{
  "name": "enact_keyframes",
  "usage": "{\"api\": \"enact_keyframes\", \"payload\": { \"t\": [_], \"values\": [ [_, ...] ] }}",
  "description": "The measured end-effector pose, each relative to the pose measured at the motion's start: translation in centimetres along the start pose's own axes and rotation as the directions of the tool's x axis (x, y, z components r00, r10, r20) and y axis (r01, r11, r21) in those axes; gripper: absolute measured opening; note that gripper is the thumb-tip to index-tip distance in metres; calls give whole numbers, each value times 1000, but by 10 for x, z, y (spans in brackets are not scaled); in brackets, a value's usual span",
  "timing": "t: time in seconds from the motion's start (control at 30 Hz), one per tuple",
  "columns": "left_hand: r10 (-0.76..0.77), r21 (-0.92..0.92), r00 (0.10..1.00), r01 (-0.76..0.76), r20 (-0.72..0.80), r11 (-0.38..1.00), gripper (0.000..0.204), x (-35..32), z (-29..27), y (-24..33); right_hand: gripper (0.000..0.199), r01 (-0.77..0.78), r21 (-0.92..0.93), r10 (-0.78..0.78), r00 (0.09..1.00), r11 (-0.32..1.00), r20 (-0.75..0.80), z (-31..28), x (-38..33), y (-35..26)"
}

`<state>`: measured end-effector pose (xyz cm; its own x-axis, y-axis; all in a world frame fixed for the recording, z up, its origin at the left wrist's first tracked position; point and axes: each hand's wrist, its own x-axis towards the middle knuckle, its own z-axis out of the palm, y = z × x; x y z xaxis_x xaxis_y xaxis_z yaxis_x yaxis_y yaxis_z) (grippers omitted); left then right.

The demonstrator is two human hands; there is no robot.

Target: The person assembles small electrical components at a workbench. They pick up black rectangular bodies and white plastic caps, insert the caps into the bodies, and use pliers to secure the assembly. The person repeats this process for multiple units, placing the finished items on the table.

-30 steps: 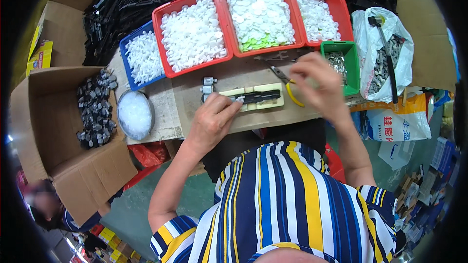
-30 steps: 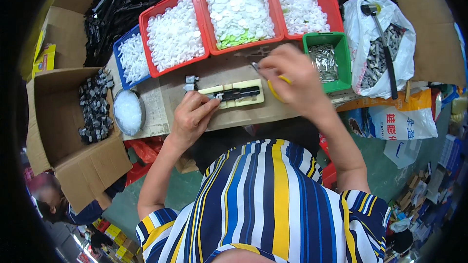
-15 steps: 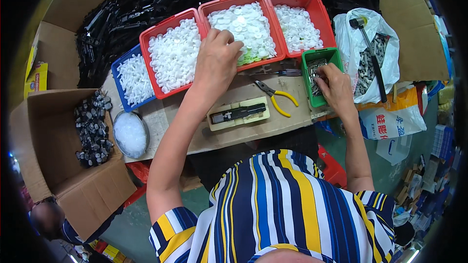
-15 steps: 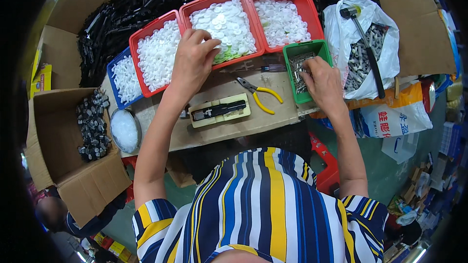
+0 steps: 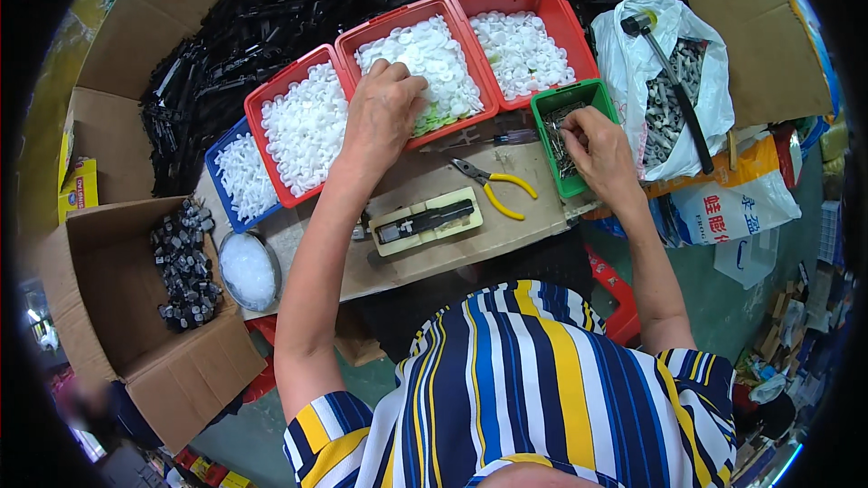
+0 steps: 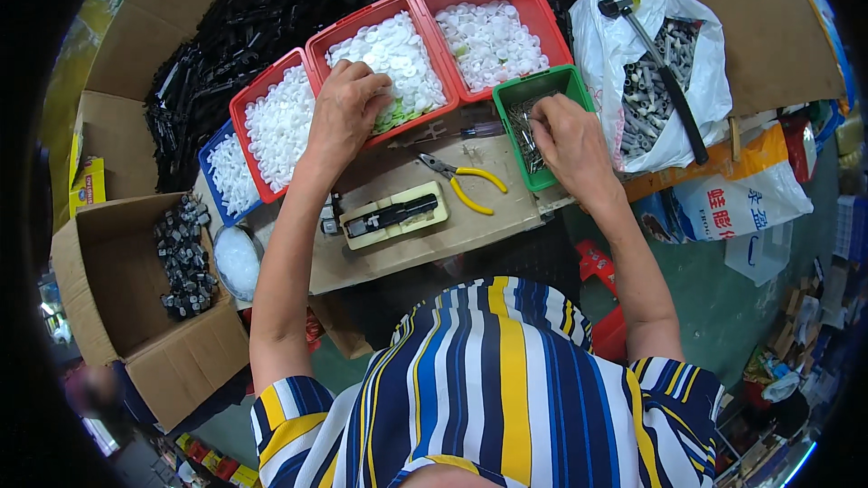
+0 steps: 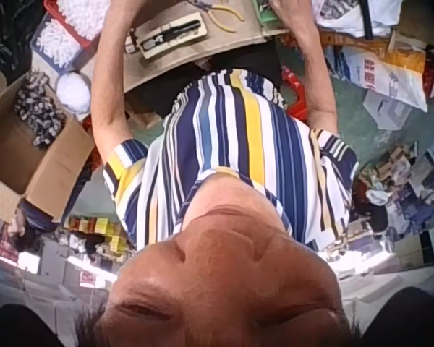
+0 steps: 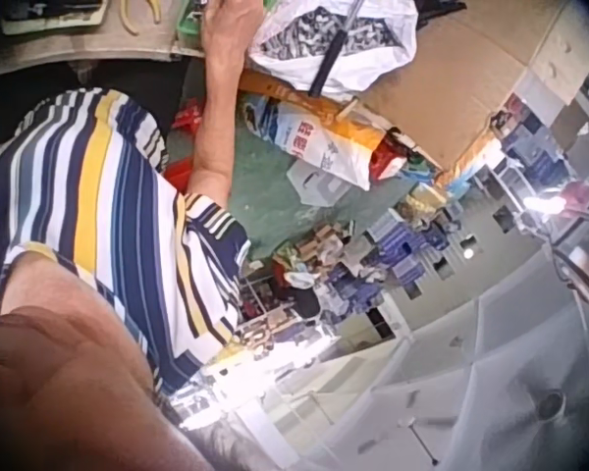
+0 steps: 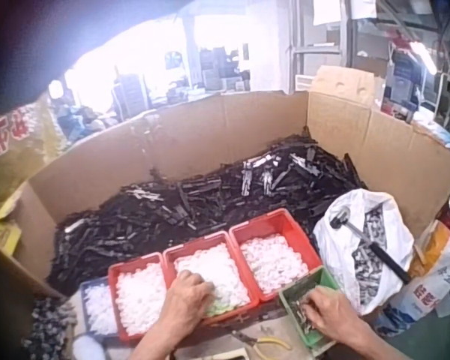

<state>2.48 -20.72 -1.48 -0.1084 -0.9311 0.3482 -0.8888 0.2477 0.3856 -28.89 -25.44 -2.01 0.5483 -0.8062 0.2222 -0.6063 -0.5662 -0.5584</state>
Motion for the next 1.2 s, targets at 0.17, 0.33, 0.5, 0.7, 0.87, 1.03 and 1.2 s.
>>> {"api": "enact_keyframes", "payload": {
  "t": [0.17,0.33,0.5,0.7,0.87,1.03,1.2],
  "values": [
    [-23,-23,997,25,69,999,18,4,-5,-3,8,-10,98,14,999,995,-37,-7,3,-17],
    [-13,-44,997,16,75,999,18,3,-8,-7,10,32,148,-23,998,989,-62,-6,7,-34],
    [31,-25,998,-30,51,999,12,2,-6,-10,11,69,233,-51,995,970,-82,-3,16,-56],
    [53,57,998,-51,-19,997,7,-1,0,-11,11,114,328,-96,993,938,-70,7,25,-75],
    [50,52,999,-50,3,997,7,-4,0,-9,11,161,377,-145,987,912,-70,15,34,-78],
    [44,38,999,-45,12,998,8,-5,-4,-5,10,112,428,-102,994,897,-46,16,33,-75],
    [-128,-212,981,95,-145,973,8,-11,-17,14,9,148,458,-121,989,877,-90,23,39,-83]
  ]
}}
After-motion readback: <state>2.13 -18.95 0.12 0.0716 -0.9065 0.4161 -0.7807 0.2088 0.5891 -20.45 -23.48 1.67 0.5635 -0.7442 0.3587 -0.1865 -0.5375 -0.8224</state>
